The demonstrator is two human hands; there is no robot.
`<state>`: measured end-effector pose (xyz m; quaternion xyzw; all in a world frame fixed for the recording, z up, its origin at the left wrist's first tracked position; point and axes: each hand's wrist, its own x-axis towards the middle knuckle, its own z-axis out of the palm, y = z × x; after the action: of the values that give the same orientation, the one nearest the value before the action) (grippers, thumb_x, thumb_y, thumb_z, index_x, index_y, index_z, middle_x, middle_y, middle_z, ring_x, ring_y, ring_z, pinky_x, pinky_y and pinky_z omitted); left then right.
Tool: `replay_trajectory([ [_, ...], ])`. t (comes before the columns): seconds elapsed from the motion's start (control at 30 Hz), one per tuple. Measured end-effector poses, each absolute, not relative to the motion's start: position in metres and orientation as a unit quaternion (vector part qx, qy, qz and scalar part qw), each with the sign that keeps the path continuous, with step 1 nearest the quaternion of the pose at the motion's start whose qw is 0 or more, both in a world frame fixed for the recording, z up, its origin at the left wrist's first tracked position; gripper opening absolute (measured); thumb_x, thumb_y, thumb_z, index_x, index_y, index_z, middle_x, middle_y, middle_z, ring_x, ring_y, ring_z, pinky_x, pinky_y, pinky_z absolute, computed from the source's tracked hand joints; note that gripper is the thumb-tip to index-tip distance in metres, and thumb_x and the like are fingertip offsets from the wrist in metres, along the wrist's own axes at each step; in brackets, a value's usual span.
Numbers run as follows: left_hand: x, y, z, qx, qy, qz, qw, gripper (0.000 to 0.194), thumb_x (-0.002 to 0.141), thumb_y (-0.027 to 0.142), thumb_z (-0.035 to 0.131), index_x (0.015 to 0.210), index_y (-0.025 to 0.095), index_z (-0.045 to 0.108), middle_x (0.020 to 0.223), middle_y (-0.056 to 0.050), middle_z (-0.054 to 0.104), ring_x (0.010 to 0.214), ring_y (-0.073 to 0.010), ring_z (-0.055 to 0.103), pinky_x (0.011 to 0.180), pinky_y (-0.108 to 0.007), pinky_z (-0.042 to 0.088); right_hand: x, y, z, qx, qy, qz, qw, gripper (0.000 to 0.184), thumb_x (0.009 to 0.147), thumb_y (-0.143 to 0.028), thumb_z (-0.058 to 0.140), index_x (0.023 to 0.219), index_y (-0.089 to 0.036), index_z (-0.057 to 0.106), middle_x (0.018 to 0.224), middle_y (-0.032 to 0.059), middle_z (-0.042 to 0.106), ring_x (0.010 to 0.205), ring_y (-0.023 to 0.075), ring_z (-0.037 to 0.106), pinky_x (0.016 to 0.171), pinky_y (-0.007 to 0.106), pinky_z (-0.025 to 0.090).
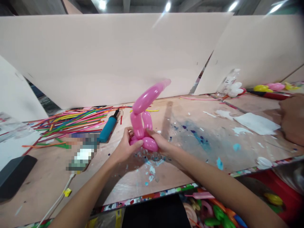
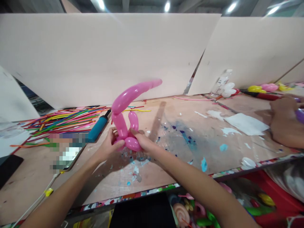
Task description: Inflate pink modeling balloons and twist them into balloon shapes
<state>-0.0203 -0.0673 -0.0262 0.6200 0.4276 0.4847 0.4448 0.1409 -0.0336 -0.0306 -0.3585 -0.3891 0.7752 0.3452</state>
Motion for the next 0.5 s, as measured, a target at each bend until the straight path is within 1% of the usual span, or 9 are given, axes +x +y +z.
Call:
replay_trajectory([
  [0.07,-0.019,-0.064,-0.027,0.594,0.437,0.482,0.474,0.047,0.076,0.039,0.068,0.114,0.019,0.051,0.111,-0.008,0.064,0.098,-0.0229,0.062,0.082,-0.034,0.050,0.142,-0.034,-0.031,-0.358,-0.431,0.745,0.361,0.044,0.088,-0.056,0.048,0.104,-0.015,0.051,0.071,0.0032,0.060,0.049,0.0132,0.055,0.041,0.025,0.045],
  [0.13,-0.019,-0.060,-0.028,0.586,0.452,0.482,0.468,0.042,0.077,0.042,0.067,0.109,0.016,0.058,0.107,-0.009,0.067,0.096,-0.0236,0.063,0.081,-0.033,0.049,0.145,-0.036,-0.030,-0.351,-0.490,0.694,0.394,0.058,0.079,-0.057,0.060,0.120,-0.018,0.042,0.093,0.0068,0.062,0.067,0.0159,0.062,0.055,0.029,0.053],
  [0.2,-0.020,-0.057,-0.028,0.567,0.463,0.502,0.461,0.042,0.077,0.043,0.067,0.107,0.015,0.060,0.106,-0.010,0.068,0.097,-0.0245,0.063,0.082,-0.034,0.049,0.150,-0.038,-0.027,-0.355,-0.577,0.596,0.431,0.082,0.066,-0.047,0.077,0.131,-0.023,0.032,0.114,0.0095,0.056,0.087,0.0185,0.063,0.072,0.034,0.055],
  [0.23,-0.020,-0.057,-0.027,0.553,0.464,0.519,0.458,0.043,0.077,0.043,0.068,0.108,0.015,0.060,0.107,-0.010,0.068,0.097,-0.0246,0.063,0.082,-0.034,0.049,0.152,-0.038,-0.026,-0.358,-0.619,0.547,0.435,0.089,0.062,-0.042,0.081,0.133,-0.024,0.030,0.118,0.0099,0.055,0.092,0.0193,0.062,0.078,0.036,0.054],
  [0.27,-0.020,-0.057,-0.027,0.539,0.464,0.535,0.456,0.044,0.076,0.043,0.068,0.109,0.015,0.060,0.107,-0.009,0.068,0.097,-0.0243,0.063,0.082,-0.034,0.049,0.154,-0.039,-0.025,-0.360,-0.654,0.510,0.427,0.088,0.063,-0.039,0.081,0.133,-0.024,0.031,0.117,0.0099,0.055,0.094,0.0196,0.062,0.081,0.037,0.053],
  [0.3,-0.019,-0.057,-0.027,0.527,0.465,0.548,0.454,0.044,0.075,0.043,0.069,0.108,0.016,0.061,0.106,-0.009,0.068,0.096,-0.0235,0.063,0.082,-0.034,0.049,0.156,-0.039,-0.023,-0.362,-0.678,0.487,0.415,0.079,0.067,-0.039,0.078,0.131,-0.023,0.034,0.115,0.0095,0.056,0.093,0.0196,0.062,0.081,0.037,0.052],
  [0.4,-0.019,-0.056,-0.027,0.493,0.481,0.582,0.434,0.035,0.074,0.044,0.069,0.093,0.016,0.063,0.090,-0.005,0.069,0.081,-0.0191,0.063,0.074,-0.030,0.049,0.159,-0.039,-0.017,-0.360,-0.711,0.459,0.393,0.040,0.086,-0.042,0.059,0.117,-0.020,0.046,0.105,0.0079,0.060,0.092,0.0192,0.060,0.079,0.036,0.051],
  [0.43,-0.019,-0.056,-0.027,0.488,0.487,0.587,0.424,0.033,0.074,0.045,0.068,0.086,0.016,0.062,0.083,-0.003,0.068,0.075,-0.0177,0.062,0.070,-0.028,0.049,0.159,-0.039,-0.016,-0.359,-0.716,0.453,0.392,0.034,0.088,-0.042,0.055,0.112,-0.020,0.050,0.104,0.0075,0.060,0.093,0.0192,0.059,0.079,0.035,0.051],
  [0.5,-0.020,-0.055,-0.026,0.497,0.495,0.589,0.400,0.031,0.074,0.046,0.065,0.077,0.016,0.060,0.073,-0.001,0.065,0.068,-0.0160,0.059,0.064,-0.027,0.048,0.159,-0.038,-0.013,-0.362,-0.715,0.449,0.395,0.031,0.088,-0.044,0.055,0.106,-0.018,0.053,0.102,0.0067,0.060,0.091,0.0185,0.058,0.076,0.032,0.051],
])
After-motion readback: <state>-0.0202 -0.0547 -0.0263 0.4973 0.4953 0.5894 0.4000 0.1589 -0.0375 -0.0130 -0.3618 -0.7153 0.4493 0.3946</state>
